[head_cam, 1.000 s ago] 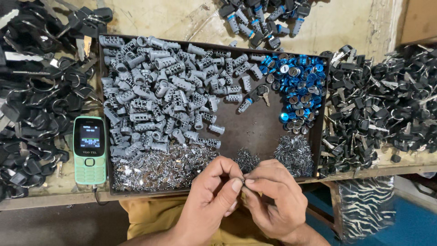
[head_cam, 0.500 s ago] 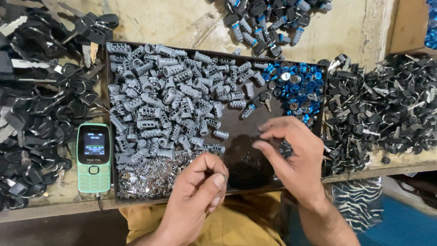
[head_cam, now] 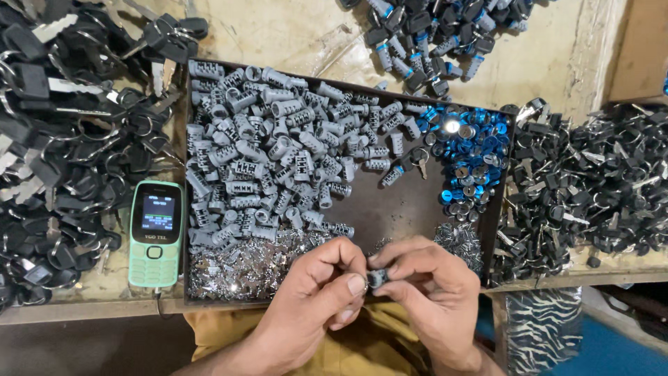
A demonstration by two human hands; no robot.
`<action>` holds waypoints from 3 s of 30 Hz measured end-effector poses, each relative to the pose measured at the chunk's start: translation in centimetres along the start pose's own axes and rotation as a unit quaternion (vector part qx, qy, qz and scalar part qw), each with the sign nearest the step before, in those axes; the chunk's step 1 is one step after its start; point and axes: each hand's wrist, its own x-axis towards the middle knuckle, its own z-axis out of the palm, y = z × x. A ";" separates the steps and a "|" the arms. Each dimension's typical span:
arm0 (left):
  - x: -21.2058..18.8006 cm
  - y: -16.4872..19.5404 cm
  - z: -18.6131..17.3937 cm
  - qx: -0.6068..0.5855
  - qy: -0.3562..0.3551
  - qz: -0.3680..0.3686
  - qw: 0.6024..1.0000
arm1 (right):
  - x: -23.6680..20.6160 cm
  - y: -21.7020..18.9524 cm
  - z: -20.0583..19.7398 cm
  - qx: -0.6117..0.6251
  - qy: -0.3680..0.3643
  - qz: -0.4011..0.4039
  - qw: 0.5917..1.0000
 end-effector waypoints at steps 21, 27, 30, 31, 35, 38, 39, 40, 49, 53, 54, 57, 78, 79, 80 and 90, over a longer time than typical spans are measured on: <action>-0.2 0.0 0.4 0.073 0.015 -0.025 0.997 | 0.5 -0.9 -0.2 -0.168 -0.023 -0.110 0.979; -0.3 -0.1 0.4 0.149 0.008 0.028 0.988 | 0.9 -1.1 0.2 -0.216 -0.031 -0.172 0.961; -0.4 -0.4 0.6 0.225 0.051 0.044 0.972 | 0.9 -1.4 0.2 -0.249 -0.039 -0.205 0.946; -0.4 -0.5 0.7 0.260 0.071 0.050 0.962 | 0.9 -1.5 0.2 -0.257 -0.042 -0.212 0.942; -0.3 -0.2 0.9 0.268 0.040 0.119 0.955 | 0.9 -1.7 0.1 -0.260 -0.059 -0.207 0.941; 0.0 0.8 0.4 0.180 0.007 0.056 0.982 | 1.0 -1.7 0.0 -0.256 -0.058 -0.176 0.949; 0.1 1.1 0.2 0.117 0.021 -0.013 0.993 | 1.0 -1.7 0.0 -0.260 -0.051 -0.167 0.950; 0.2 1.4 0.1 0.053 0.034 -0.081 0.995 | 1.0 -1.6 0.0 -0.263 -0.043 -0.158 0.951; 0.1 1.2 0.2 0.005 0.017 -0.067 0.998 | 1.1 -1.2 -0.2 -0.220 -0.065 -0.149 0.962; 0.1 0.4 0.1 0.041 0.031 -0.033 0.998 | 1.1 -0.9 -0.1 -0.204 -0.064 -0.143 0.966; 0.1 0.0 0.2 0.070 0.036 -0.004 0.997 | 1.1 -0.9 -0.1 -0.207 -0.061 -0.151 0.965; -0.2 -1.0 0.6 0.155 0.072 0.051 0.984 | 0.9 -1.1 0.1 -0.221 -0.057 -0.176 0.958; 0.5 2.5 3.2 0.609 0.027 0.376 0.698 | 2.1 -1.9 -1.5 -0.326 -0.095 -0.177 0.924; 0.4 2.5 3.0 0.591 0.052 0.341 0.729 | 3.0 -2.2 -2.8 -0.375 -0.094 -0.173 0.906; 0.2 2.3 2.7 0.580 0.069 0.334 0.740 | 3.7 -2.5 -4.0 -0.425 -0.092 -0.166 0.885; -0.2 0.9 1.7 0.516 0.044 0.277 0.810 | 5.3 -2.3 -7.0 -0.535 0.058 -0.152 0.829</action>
